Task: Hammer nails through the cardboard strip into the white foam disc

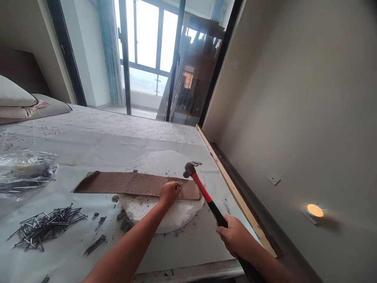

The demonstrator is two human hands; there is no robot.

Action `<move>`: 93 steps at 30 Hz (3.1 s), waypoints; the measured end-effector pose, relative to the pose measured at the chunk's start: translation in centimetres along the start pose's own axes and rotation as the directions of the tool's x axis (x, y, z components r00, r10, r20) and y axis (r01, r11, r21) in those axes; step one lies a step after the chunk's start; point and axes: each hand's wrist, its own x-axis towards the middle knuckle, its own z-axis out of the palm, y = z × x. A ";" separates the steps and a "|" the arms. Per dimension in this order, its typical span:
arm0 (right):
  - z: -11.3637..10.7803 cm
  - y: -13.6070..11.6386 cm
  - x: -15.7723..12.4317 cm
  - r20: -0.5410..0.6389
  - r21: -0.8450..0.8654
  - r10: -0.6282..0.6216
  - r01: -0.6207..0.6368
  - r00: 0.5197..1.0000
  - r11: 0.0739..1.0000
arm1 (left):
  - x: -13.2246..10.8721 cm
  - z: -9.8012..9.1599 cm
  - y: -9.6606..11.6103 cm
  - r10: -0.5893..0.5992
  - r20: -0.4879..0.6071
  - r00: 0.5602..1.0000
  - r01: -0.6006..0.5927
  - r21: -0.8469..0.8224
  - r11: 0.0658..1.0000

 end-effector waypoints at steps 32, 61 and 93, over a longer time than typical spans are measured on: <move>0.5 0.1 -0.2 0.019 -0.017 -0.029 0.029 0.999 0.999 | -0.1 -0.1 -0.2 0.043 0.008 0.999 -0.043 -0.014 0.999; 1.2 0.1 -0.3 -0.042 -0.039 -0.062 0.060 0.997 0.997 | -0.3 0.3 -0.6 0.064 -0.005 0.998 -0.064 0.003 0.998; 5.9 1.4 -3.1 -0.048 0.137 -0.134 0.139 0.990 0.981 | -13.5 -11.8 -2.5 0.140 -0.114 0.984 -0.155 -0.134 0.979</move>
